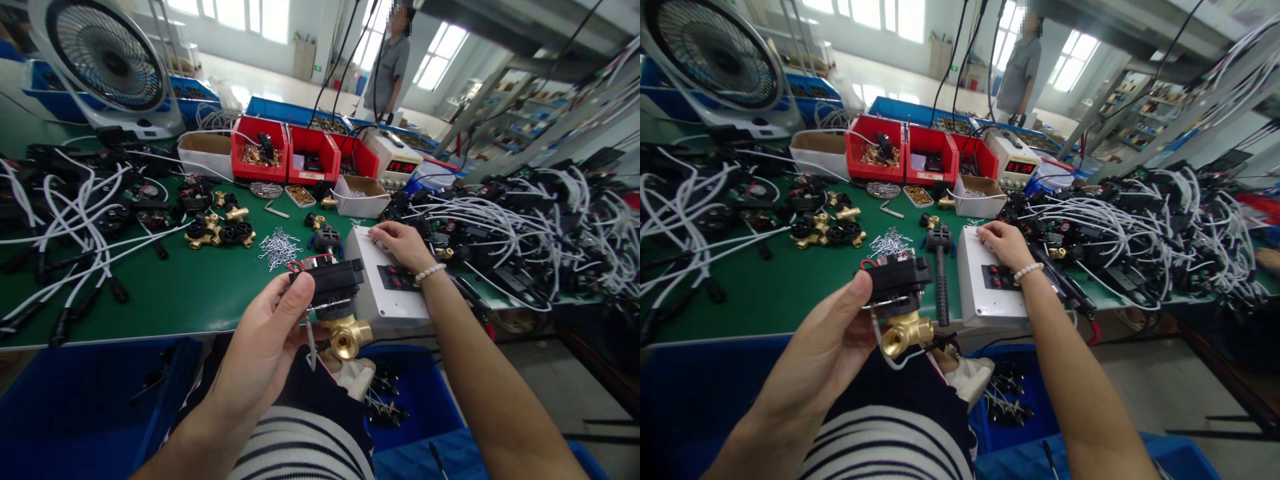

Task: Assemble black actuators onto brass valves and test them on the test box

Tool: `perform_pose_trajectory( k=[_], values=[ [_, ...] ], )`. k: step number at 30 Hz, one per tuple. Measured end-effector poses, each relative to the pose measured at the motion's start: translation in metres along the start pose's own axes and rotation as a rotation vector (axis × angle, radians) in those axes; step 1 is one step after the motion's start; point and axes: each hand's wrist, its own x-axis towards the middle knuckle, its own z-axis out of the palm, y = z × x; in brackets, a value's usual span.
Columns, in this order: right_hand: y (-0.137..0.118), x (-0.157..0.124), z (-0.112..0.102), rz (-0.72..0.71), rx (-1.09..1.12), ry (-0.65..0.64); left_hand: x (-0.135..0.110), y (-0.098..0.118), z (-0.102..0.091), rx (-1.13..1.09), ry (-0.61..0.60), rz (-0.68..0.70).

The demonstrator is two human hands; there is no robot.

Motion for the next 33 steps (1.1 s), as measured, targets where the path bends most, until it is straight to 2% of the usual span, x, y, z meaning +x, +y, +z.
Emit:
perform_pose_trajectory(
  k=[33],
  values=[
    [-0.0021, -0.0011, 0.0003, 0.001, -0.062, 0.03, -0.0016, 0.0004, 0.0017, 0.031, -0.034, 0.037]
  ],
)
